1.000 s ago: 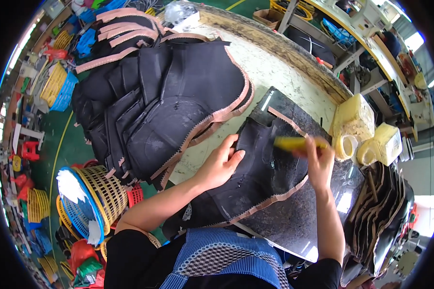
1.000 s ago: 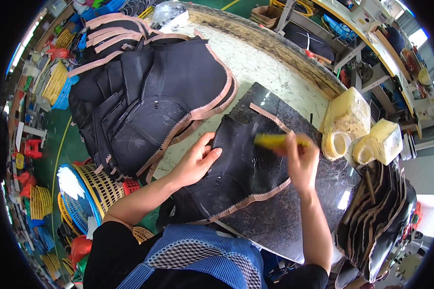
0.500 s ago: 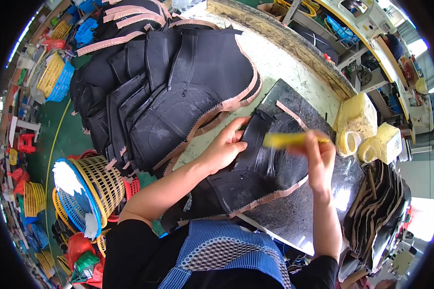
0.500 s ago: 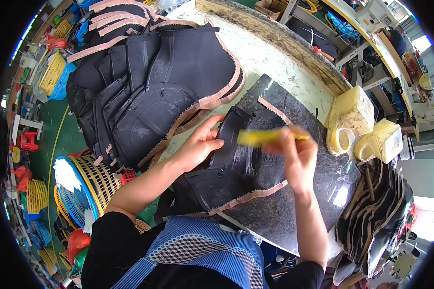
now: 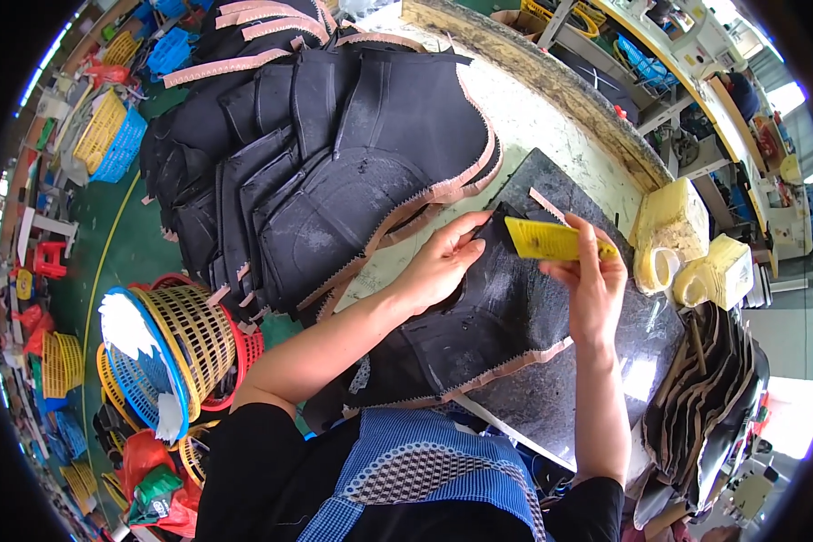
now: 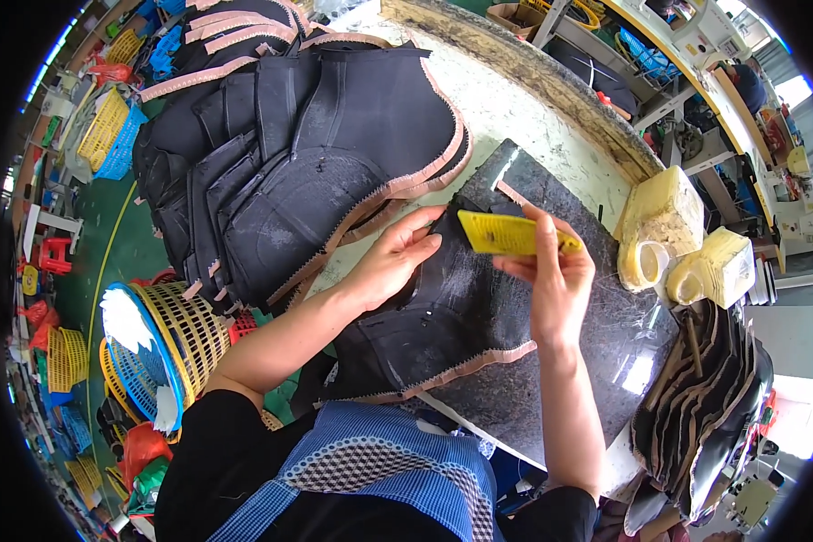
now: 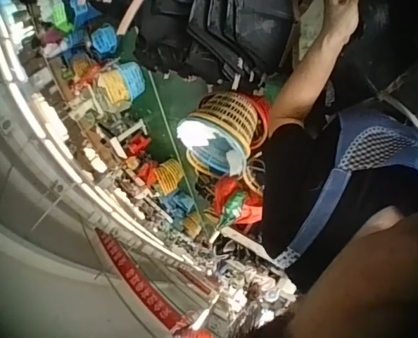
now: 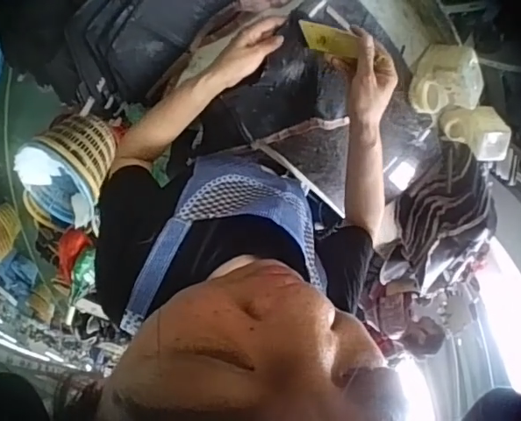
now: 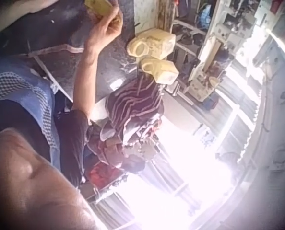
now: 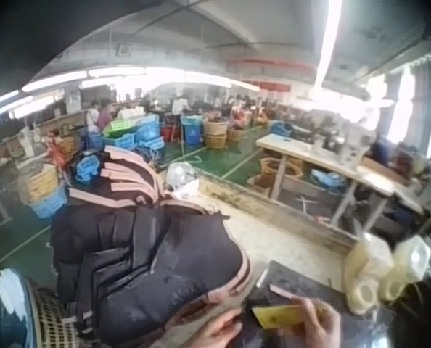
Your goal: Applying glue to the edges of shoe upper components using a small brush at a factory workbench.
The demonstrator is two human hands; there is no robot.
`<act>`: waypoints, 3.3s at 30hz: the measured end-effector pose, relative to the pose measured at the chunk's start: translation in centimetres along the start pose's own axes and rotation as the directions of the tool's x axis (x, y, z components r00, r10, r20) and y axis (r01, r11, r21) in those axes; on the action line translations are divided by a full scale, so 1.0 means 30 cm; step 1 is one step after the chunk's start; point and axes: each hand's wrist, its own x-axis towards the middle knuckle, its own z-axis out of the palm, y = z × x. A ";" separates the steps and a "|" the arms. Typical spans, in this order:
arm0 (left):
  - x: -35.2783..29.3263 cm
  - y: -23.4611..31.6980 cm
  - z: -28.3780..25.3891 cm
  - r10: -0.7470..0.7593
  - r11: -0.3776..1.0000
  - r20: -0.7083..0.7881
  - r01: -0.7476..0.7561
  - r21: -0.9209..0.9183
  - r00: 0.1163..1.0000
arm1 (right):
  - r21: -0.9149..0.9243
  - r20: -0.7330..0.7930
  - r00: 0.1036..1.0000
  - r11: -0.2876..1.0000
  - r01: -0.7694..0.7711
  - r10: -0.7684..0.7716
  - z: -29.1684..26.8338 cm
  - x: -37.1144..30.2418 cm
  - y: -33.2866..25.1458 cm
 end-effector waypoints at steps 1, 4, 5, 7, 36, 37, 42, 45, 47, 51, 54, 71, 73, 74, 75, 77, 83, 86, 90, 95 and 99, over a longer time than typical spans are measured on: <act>0.004 -0.003 0.005 0.004 1.000 0.008 -0.004 -0.001 1.000 | -0.009 -0.045 0.999 1.000 0.023 -0.024 0.007 0.021 0.016; 0.003 -0.017 0.007 0.071 0.997 0.007 -0.071 -0.042 0.997 | 0.031 -0.109 0.990 0.995 0.091 -0.087 -0.013 0.032 0.021; 0.002 -0.015 0.007 0.071 0.997 0.004 -0.071 -0.038 0.997 | 0.006 -0.104 0.987 0.993 0.122 -0.120 -0.014 0.022 0.010; -0.003 -0.009 0.010 0.069 0.997 0.003 -0.069 -0.034 0.998 | -0.018 -0.106 0.977 0.982 0.186 -0.187 -0.010 0.000 -0.019; 0.006 0.050 0.056 0.154 0.986 0.141 -0.161 0.044 0.978 | -0.343 0.428 0.892 0.939 0.008 0.148 -0.071 -0.264 -0.030; 0.007 0.046 0.054 0.121 0.990 0.075 -0.126 0.067 0.990 | -0.194 0.363 0.923 0.979 -0.063 0.131 -0.116 -0.268 -0.044; 0.092 0.186 0.086 0.346 0.882 0.023 -0.317 -0.348 0.938 | -0.131 -0.416 0.876 0.970 0.207 -0.243 -0.574 -0.105 -0.215; 0.223 0.214 0.092 0.322 0.904 0.091 -0.277 -0.326 0.942 | -0.177 -0.463 0.836 0.955 0.238 -0.295 -0.715 -0.039 -0.211; 0.268 0.156 0.057 0.318 0.948 -0.001 -0.318 0.012 0.948 | -0.367 -0.431 0.809 0.897 0.247 -0.399 -0.757 0.007 -0.203; 0.131 0.107 0.013 0.332 0.906 0.026 -0.327 0.270 0.943 | -0.617 -0.300 0.856 0.770 0.163 -0.422 -0.738 0.074 -0.200; -0.035 0.082 -0.051 0.333 0.830 0.014 -0.299 0.471 0.943 | -0.823 -0.123 0.904 0.552 0.137 -0.408 -0.715 0.142 -0.143; -0.275 0.020 -0.036 0.401 0.462 0.072 -0.270 0.845 0.913 | -0.398 -0.001 0.966 0.886 0.238 -0.260 -0.065 0.021 0.056; -0.287 0.003 -0.050 0.422 0.494 0.049 -0.275 0.825 0.905 | -0.383 0.196 0.972 0.903 0.195 -0.126 -0.022 -0.044 0.040; -0.297 -0.005 -0.059 0.439 0.520 0.046 -0.296 0.801 0.897 | -0.428 0.318 0.942 0.903 0.046 0.102 0.004 -0.094 0.001; -0.302 -0.003 -0.061 0.421 0.531 0.041 -0.283 0.799 0.906 | -0.386 0.413 0.904 0.920 0.063 0.112 0.000 -0.106 0.009; -0.307 -0.002 -0.066 0.426 0.534 0.036 -0.283 0.797 0.904 | -0.326 0.404 0.897 0.945 -0.039 0.177 0.019 -0.093 0.001; -0.291 -0.009 -0.077 0.422 0.548 0.047 -0.297 0.782 0.905 | -0.594 0.523 0.846 0.757 0.274 0.104 0.093 -0.034 -0.058; -0.298 -0.011 -0.065 0.434 0.549 0.026 -0.287 0.785 0.901 | -0.739 0.578 0.787 0.547 0.394 0.214 0.058 0.020 -0.122; -0.295 -0.006 -0.060 0.423 0.529 0.028 -0.273 0.803 0.906 | -0.550 0.601 0.795 0.678 0.489 -0.086 0.062 0.034 -0.066; -0.302 -0.013 -0.066 0.449 0.494 0.039 -0.285 0.821 0.893 | -0.663 0.485 0.838 0.729 0.167 0.250 -0.063 0.088 -0.125; -0.301 -0.006 -0.073 0.398 0.534 0.057 -0.282 0.797 0.916 | -0.523 0.454 0.890 0.823 0.223 0.047 -0.093 0.045 -0.012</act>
